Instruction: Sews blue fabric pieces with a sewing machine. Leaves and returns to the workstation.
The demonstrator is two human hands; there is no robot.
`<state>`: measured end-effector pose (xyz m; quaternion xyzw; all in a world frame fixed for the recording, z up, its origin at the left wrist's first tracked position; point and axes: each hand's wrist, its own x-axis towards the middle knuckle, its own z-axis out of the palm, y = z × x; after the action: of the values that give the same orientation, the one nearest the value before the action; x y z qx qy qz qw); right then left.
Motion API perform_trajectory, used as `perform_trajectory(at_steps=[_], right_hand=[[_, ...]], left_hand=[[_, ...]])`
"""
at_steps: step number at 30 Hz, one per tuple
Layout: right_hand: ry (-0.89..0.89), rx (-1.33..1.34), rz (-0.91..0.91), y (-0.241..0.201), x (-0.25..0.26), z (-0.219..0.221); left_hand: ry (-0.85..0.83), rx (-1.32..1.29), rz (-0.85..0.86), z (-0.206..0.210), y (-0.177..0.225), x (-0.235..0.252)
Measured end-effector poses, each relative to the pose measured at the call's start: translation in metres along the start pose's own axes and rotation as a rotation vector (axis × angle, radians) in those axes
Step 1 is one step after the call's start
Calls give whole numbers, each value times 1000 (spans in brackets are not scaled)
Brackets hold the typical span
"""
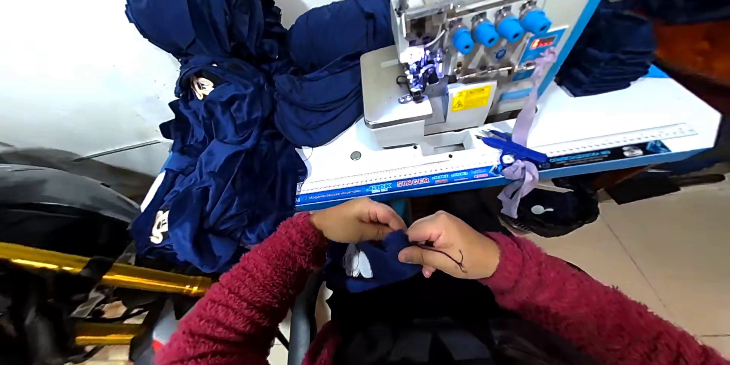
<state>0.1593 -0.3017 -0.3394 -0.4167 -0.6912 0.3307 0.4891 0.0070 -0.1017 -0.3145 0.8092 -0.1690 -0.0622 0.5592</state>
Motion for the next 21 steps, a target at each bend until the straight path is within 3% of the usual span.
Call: perform_trajectory(at_steps=[6,10,13,16,19,21], right_hand=[[-63,-40,-2,-15,1,1],[-98,8,-2,-29,15,-8],[-46,85,65,-53,38,-29],[53,57,10,-75,78,-46],[213,83,-33,-87,135,-52],[391,287,25,-89,172,-52]], left_hand=[[-203,-37,20,11,-21,11],[-140,106,114,-16,-14,0],[45,142,142,-72,55,-23],[54,279,70,-131,153,-28],[-6,843,-114,-191,230,-9],[-67,1266,-176,-219,263,17]])
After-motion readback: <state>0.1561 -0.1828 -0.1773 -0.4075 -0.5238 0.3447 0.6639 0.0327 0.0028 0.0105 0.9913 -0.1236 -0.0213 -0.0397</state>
